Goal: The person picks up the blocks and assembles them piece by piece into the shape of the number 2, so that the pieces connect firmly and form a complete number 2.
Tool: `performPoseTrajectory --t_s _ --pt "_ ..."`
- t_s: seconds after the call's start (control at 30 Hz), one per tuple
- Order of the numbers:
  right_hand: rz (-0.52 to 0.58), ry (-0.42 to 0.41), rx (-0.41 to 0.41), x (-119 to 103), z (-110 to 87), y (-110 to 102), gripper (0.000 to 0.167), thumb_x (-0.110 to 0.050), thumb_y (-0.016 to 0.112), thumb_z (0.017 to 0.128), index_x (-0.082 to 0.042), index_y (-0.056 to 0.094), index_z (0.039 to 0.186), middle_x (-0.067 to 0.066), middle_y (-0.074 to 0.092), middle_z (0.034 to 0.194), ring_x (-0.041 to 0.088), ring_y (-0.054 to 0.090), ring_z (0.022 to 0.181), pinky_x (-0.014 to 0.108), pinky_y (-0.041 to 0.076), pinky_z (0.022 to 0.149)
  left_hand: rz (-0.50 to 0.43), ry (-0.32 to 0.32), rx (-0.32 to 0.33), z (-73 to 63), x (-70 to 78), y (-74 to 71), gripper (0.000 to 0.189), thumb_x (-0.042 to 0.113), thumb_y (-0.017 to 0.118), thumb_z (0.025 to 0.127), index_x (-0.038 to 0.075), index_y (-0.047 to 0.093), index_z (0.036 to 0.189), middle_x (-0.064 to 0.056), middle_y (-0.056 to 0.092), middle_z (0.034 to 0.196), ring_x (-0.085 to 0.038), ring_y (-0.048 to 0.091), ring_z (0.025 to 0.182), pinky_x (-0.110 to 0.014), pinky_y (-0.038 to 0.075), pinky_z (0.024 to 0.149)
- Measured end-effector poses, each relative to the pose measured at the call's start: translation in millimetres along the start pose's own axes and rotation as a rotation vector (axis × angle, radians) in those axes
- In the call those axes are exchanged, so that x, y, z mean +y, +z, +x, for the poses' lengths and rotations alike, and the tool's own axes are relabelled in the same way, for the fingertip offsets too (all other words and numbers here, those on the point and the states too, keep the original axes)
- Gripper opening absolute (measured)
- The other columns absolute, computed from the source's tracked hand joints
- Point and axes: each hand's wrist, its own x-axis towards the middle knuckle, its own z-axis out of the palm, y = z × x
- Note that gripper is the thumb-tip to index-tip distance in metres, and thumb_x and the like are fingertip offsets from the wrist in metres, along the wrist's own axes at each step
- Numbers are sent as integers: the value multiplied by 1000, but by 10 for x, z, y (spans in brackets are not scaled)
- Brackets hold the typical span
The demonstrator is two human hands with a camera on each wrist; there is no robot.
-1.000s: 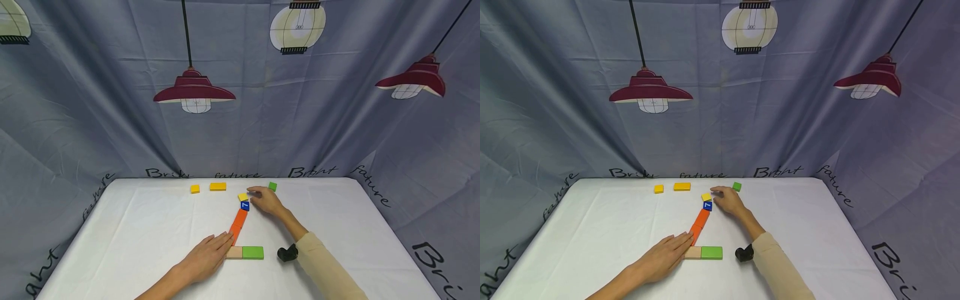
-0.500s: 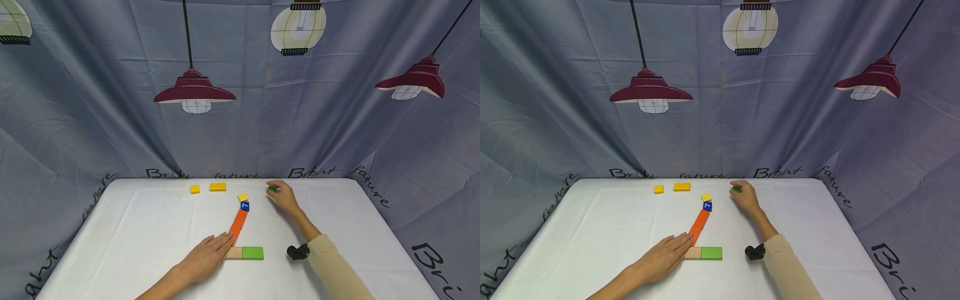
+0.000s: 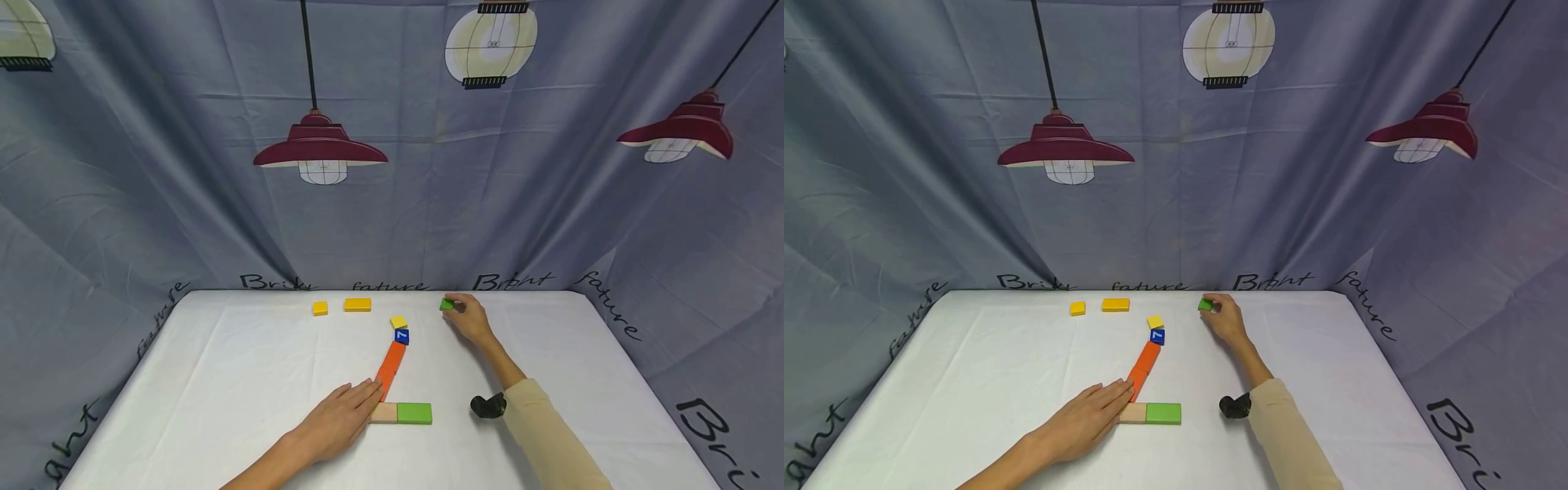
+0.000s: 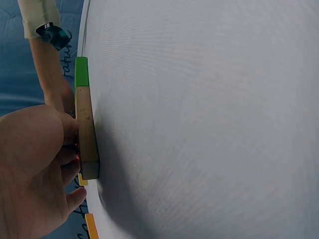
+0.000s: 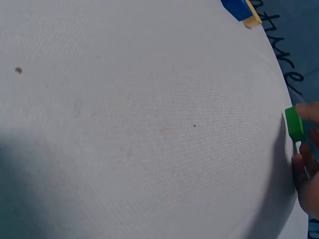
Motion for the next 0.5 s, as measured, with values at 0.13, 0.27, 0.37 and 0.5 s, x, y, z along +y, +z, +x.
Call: performPoseTrajectory --t_s 0.13,0.27,0.37,0.5 --pt "-11 27 6 32 19 -19 49 -6 72 90 1 59 137 24 52 138 41 54 120 50 45 99 3 -7 -14 11 -2 -5 47 23 50 105 6 46 149 -4 44 153 -19 40 141 -44 39 109" --pt "-25 45 2 63 36 -32 48 -7 71 91 1 58 137 25 53 135 40 54 119 49 45 99 -7 -10 -23 12 2 -18 47 23 50 106 6 46 150 -5 43 154 -19 39 141 -44 39 109" --pt "-32 52 -2 72 50 -39 48 -7 71 91 1 59 137 24 55 134 39 54 118 49 45 99 -11 -13 -29 12 5 -27 47 23 50 106 6 46 150 -5 43 154 -19 39 141 -45 38 110" --pt "-51 52 -4 88 62 -42 46 -6 71 92 2 60 135 24 58 132 39 55 118 49 45 99 -20 -9 -22 6 2 -16 47 23 51 105 6 46 149 -6 43 154 -20 40 141 -45 39 109"
